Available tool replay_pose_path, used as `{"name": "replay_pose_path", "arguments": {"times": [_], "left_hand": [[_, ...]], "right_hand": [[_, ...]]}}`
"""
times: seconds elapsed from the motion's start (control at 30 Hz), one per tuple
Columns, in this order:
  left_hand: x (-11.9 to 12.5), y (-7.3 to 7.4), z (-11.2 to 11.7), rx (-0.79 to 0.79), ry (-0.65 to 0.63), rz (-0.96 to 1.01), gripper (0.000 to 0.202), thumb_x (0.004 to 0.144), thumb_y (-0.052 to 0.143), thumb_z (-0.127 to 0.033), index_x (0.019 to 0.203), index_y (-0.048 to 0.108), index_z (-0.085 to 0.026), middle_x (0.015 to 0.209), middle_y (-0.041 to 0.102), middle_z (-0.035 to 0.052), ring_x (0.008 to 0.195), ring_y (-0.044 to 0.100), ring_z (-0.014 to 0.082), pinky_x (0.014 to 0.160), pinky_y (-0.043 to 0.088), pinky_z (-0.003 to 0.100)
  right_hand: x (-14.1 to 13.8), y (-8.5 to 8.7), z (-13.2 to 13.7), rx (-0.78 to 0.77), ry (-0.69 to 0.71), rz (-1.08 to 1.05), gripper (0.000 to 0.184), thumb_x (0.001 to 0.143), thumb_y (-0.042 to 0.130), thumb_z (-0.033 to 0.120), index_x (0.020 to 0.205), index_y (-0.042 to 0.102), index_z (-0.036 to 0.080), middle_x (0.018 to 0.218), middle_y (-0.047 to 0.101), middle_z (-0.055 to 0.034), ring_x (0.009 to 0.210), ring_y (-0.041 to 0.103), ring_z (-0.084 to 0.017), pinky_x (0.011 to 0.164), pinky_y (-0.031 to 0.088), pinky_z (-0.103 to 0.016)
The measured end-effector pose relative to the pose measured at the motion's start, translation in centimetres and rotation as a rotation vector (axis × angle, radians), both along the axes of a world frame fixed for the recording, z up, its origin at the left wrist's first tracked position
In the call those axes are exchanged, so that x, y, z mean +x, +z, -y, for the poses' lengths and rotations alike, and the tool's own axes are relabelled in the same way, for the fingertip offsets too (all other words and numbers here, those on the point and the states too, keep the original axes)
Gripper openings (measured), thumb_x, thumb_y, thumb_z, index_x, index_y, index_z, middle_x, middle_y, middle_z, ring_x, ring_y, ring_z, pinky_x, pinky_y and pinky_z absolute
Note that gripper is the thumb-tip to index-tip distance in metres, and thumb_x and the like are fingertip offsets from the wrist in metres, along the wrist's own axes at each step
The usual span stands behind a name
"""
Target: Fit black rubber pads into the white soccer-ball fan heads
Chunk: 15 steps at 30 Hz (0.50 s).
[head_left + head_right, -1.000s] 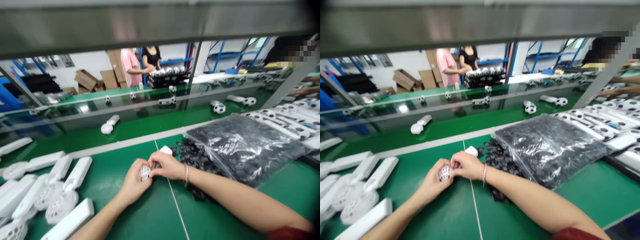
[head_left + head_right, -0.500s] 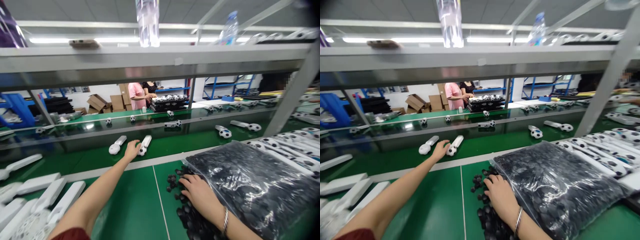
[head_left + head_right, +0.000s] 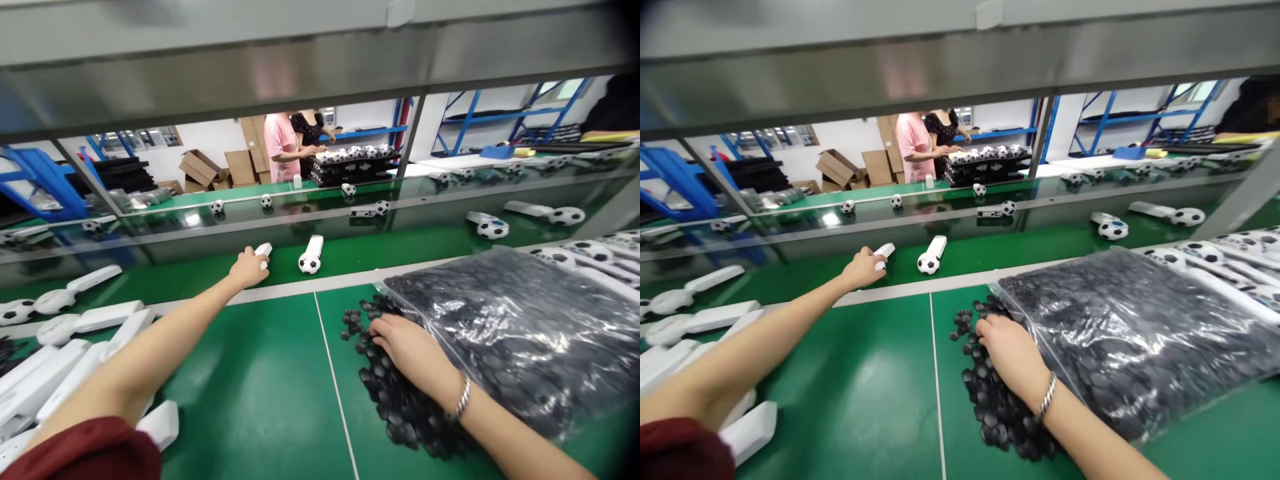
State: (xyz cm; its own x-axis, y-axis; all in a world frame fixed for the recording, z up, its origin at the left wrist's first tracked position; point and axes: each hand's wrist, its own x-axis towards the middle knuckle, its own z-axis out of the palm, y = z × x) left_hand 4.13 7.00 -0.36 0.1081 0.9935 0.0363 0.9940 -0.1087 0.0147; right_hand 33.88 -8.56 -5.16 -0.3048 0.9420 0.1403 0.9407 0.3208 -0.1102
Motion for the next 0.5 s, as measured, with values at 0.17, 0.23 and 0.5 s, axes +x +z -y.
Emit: {"name": "replay_pose_path", "arguments": {"times": [0.17,0.23,0.5], "left_hand": [[1.2,1.1,10.8,-0.119,-0.185,0.002,0.041,0.080,0.043,-0.051,0.112,0.052,-0.028,0.117,0.039,0.0077,0.078,0.059,0.0224,0.068,0.048,0.037],[1.6,1.1,14.7,-0.165,-0.267,-0.017,0.044,0.080,0.040,-0.054,0.111,0.052,-0.025,0.122,0.036,0.0094,0.068,0.060,0.0195,0.062,0.049,0.037],[1.5,-0.2,17.0,-0.181,-0.855,-0.242,0.077,0.061,0.051,0.002,0.129,0.036,-0.032,0.147,0.015,0.0080,0.116,0.042,0.0318,0.081,0.045,0.039]], "right_hand": [[-0.3,0.6,0.1,0.028,0.049,-0.134,0.019,0.084,0.043,0.013,0.091,0.060,0.016,0.083,0.062,-0.0061,0.077,0.059,-0.018,0.072,0.045,-0.030],[-0.4,0.7,0.2,0.018,0.076,-0.232,0.020,0.084,0.043,0.013,0.091,0.061,0.016,0.086,0.062,-0.0064,0.079,0.059,-0.017,0.074,0.046,-0.029],[-0.5,0.3,0.1,0.013,0.164,-0.497,0.013,0.081,0.056,0.017,0.089,0.065,0.017,0.085,0.064,-0.0043,0.078,0.060,-0.014,0.077,0.048,-0.027]]}}
